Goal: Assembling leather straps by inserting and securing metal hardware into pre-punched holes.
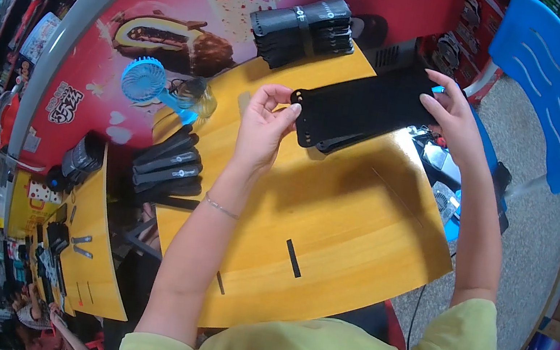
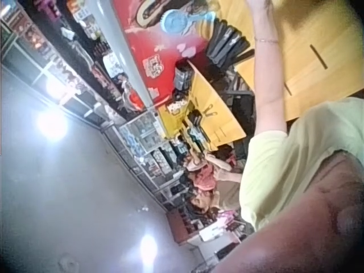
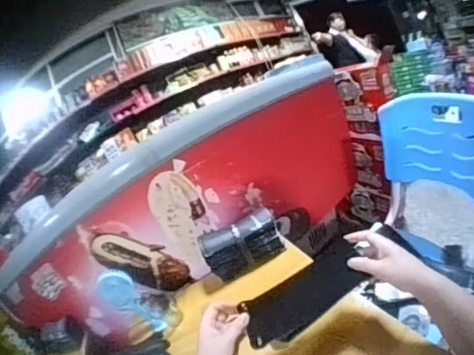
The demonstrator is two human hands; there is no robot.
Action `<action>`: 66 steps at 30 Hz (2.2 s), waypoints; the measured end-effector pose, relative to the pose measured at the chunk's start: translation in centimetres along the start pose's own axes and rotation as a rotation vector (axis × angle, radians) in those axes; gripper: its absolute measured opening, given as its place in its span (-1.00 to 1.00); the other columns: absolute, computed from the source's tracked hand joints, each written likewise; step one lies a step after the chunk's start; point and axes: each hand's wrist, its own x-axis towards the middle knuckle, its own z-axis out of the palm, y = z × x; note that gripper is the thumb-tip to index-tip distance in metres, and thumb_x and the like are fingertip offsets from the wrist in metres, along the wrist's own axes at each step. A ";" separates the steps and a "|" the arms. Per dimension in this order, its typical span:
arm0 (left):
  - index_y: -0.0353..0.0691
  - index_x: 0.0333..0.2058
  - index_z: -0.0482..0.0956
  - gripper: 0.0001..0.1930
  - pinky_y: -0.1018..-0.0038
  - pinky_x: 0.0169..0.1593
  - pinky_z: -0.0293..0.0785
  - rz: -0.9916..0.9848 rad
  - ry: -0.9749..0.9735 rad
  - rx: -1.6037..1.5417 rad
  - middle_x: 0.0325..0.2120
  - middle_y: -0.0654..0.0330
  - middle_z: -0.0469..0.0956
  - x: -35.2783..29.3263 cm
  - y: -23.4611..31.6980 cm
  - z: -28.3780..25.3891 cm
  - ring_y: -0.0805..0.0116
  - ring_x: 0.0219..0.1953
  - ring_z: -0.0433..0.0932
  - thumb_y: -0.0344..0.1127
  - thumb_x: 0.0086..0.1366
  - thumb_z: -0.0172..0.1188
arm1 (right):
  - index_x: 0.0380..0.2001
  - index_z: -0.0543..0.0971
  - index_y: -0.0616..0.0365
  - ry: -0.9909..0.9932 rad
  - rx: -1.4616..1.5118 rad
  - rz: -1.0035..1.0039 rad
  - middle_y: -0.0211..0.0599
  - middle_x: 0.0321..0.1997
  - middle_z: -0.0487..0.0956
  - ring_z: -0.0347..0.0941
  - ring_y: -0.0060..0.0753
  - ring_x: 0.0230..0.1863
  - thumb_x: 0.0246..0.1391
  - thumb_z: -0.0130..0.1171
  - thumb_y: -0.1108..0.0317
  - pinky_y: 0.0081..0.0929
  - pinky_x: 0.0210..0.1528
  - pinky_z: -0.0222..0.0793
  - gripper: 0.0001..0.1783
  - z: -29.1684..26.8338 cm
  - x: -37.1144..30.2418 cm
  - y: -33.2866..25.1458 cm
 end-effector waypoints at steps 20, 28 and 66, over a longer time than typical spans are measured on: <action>-0.29 -0.25 0.36 -0.72 0.66 -0.52 0.39 -0.122 0.258 0.393 -0.55 0.22 0.49 3.1 -7.8 -2.4 0.55 -0.55 0.46 -0.42 0.13 0.27 | -0.03 0.45 0.13 0.105 -0.688 -0.277 -0.08 -0.20 0.56 0.51 -0.10 -0.19 0.03 0.21 0.20 -0.28 -0.16 0.43 -0.56 2.9 5.2 5.6; -0.29 -0.32 0.41 -0.74 0.62 -0.44 0.42 -0.035 0.283 0.574 -0.52 0.24 0.50 3.8 -8.6 -2.6 0.55 -0.52 0.45 -0.39 0.08 0.32 | -0.06 0.47 0.03 0.170 -0.789 -0.345 -0.20 -0.22 0.56 0.52 -0.16 -0.18 0.06 0.18 0.18 -0.29 -0.22 0.44 -0.63 3.4 4.7 6.3; 0.04 0.25 0.17 -0.41 0.10 0.28 0.04 0.415 -0.346 1.662 0.23 -0.01 0.15 2.7 -8.7 1.1 0.02 0.26 0.16 0.02 0.28 -0.01 | 0.23 0.23 -0.01 0.015 -1.007 -0.526 -0.35 0.32 0.24 0.18 -0.22 0.27 0.21 -0.10 -0.01 -0.12 0.17 0.18 -0.41 3.2 5.7 11.6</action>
